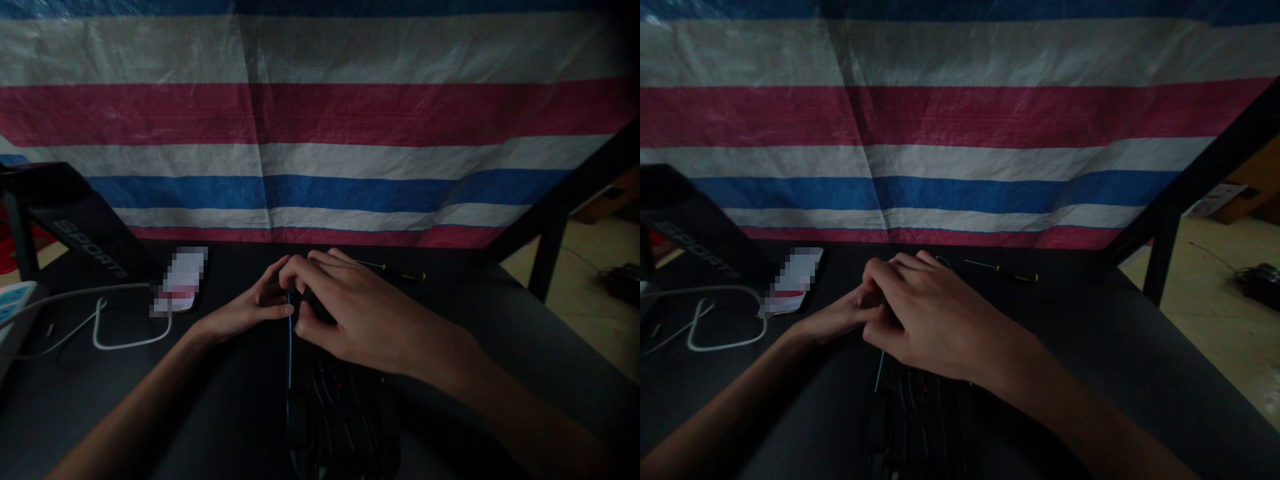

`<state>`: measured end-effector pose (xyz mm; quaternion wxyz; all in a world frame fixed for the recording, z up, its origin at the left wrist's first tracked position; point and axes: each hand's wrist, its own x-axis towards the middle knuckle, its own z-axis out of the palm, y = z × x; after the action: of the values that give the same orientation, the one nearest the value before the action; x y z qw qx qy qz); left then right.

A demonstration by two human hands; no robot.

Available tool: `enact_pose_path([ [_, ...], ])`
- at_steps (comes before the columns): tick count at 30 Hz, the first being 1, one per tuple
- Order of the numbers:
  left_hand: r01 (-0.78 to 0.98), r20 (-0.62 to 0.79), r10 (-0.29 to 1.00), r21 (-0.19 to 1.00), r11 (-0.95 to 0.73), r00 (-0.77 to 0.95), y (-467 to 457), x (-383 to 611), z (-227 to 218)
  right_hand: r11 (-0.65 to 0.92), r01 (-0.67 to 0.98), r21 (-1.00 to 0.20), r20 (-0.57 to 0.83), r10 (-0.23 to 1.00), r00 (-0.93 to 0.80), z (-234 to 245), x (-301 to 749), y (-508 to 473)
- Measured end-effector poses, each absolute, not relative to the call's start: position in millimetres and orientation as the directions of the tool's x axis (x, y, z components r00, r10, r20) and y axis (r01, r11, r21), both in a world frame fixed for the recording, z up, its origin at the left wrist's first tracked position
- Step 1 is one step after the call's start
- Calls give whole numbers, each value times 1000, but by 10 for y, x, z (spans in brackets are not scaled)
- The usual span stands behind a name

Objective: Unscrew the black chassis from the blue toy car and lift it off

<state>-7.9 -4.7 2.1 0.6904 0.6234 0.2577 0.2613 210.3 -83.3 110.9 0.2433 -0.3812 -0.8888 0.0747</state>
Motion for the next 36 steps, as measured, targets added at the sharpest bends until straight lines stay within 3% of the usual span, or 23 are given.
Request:
enact_pose_path([
  [3, -27, -38, 676, 996, 85, 736, -38, -86, 10, 618, 726, -303, 331, 782, -528, 1093, 2112, -828],
  [8, -49, -28, 672, 994, 96, 740, -50, -83, 10, 688, 653, -317, 383, 723, -575, 1080, 2098, -839],
  [12, -50, -18, 685, 996, 79, 728, -55, -69, 17, 610, 748, -262, 360, 781, -511, 1080, 2082, -843],
  [17, -52, -6, 684, 997, 65, 730, -70, -52, 28, 705, 635, -316, 400, 706, -585, 1071, 2092, -840],
  [23, -32, -19, 700, 998, 59, 714, -93, -55, 42, 653, 700, -291, 342, 754, -561, 1069, 2063, -881],
  [26, -39, 13, 705, 999, 22, 709, -99, -52, 52, 714, 625, -316, 381, 698, -606, 1094, 2068, -883],
  [31, -39, -12, 692, 998, 58, 722, -107, -57, 49, 652, 703, -284, 370, 751, -547, 1071, 2056, -861],
  [36, -13, 33, 711, 999, -33, 702, -88, -68, 27, 732, 638, -240, 479, 660, -578, 1002, 1997, -876],
])
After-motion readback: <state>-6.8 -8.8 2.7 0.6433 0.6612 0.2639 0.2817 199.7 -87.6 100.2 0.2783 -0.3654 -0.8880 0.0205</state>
